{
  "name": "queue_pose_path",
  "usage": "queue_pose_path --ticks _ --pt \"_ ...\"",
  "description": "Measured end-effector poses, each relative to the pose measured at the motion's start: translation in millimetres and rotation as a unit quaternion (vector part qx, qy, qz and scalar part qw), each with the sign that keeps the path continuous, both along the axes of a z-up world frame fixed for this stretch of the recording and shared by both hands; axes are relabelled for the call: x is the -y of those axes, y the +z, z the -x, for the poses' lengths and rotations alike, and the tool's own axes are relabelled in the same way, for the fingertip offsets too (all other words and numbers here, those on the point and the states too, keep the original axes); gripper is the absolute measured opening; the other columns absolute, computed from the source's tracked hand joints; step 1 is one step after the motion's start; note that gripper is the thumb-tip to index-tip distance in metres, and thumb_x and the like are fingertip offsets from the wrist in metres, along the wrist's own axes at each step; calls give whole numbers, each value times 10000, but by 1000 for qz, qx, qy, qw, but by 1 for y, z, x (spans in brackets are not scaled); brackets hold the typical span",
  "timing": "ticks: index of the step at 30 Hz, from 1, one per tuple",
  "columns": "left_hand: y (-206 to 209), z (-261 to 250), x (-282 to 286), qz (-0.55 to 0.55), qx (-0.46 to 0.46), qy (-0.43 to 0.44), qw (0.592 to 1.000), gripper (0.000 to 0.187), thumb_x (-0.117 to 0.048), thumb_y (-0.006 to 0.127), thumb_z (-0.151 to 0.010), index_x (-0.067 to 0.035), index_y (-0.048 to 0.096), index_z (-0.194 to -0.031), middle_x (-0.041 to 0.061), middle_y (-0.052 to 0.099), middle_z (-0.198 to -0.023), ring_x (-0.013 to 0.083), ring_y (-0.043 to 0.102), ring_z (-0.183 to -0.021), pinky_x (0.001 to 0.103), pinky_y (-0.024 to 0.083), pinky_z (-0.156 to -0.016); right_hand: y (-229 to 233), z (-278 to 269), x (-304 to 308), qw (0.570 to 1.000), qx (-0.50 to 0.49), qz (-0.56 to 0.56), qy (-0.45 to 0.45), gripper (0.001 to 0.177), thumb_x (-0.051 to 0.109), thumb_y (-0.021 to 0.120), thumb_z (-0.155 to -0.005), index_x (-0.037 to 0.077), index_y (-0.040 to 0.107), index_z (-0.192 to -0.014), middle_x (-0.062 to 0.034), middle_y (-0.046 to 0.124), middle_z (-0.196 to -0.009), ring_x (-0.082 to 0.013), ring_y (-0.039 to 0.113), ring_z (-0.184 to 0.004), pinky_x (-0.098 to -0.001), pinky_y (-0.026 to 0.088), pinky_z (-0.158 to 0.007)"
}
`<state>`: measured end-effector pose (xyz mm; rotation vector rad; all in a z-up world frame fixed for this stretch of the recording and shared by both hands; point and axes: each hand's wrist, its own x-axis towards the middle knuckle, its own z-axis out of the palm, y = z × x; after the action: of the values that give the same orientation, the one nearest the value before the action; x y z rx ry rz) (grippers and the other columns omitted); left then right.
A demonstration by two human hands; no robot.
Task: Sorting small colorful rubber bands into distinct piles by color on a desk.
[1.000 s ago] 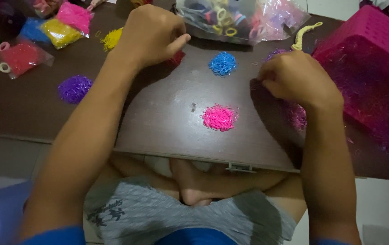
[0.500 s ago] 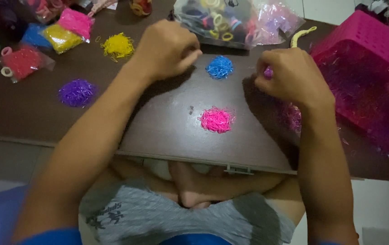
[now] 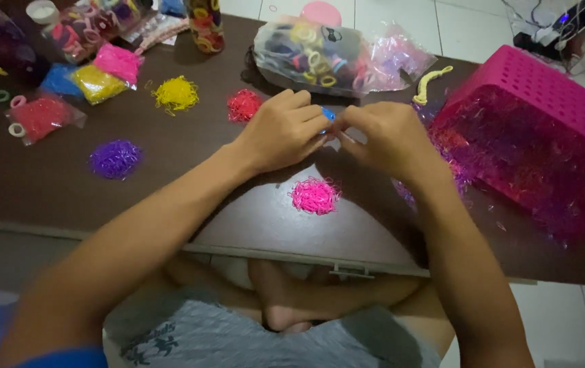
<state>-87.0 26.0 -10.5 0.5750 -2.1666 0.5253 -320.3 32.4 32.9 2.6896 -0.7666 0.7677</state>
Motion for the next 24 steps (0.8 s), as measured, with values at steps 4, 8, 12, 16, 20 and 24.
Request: queue_pose_path --ticks 4,8,12,16,20,24 --pt "0 1 2 -6 -3 -2 1000 145 -221 755 -884 -126 653 -848 31 572 -743 227 558 -751 355 454 -650 1 -2 -1 1000 7 -14 3 208 128 855 -820 132 677 -926 -94 674 -709 -337 682 -669 -441 538 -648" --pt "-2 -1 10 4 0 5 1000 145 -214 741 -873 -140 637 -804 11 564 -708 213 554 -727 349 445 -643 -3 -3 5 1000 25 5 17 202 164 841 -847 145 663 -940 -82 663 -709 -329 678 -670 -432 529 -632" --pt "12 -14 10 85 -13 38 996 235 -238 718 -901 -178 564 -733 -11 496 -679 189 542 -714 314 444 -642 -6 3 12 997 40 71 10 166 173 805 -890 185 687 -1006 -68 658 -749 -314 673 -686 -431 533 -639" --pt "43 -60 -25 80 39 131 987 158 -119 791 -831 -152 653 -762 -12 658 -753 139 518 -710 294 446 -703 17 -2 -1 994 53 90 23 137 -42 820 -854 42 737 -922 -51 733 -769 -179 652 -638 -300 496 -580" --pt "32 -123 -72 52 -20 261 964 113 -99 873 -924 -114 761 -915 18 682 -841 197 560 -793 337 480 -761 16 -1 -5 994 50 97 13 110 18 821 -879 41 723 -924 -58 720 -790 -222 640 -651 -333 491 -634" --pt "-10 -178 -120 -79 -174 312 930 45 61 835 -978 43 798 -997 97 686 -847 198 496 -698 323 407 -652 11 0 0 993 22 115 7 116 32 826 -894 59 728 -950 -39 730 -784 -183 648 -636 -301 502 -596"
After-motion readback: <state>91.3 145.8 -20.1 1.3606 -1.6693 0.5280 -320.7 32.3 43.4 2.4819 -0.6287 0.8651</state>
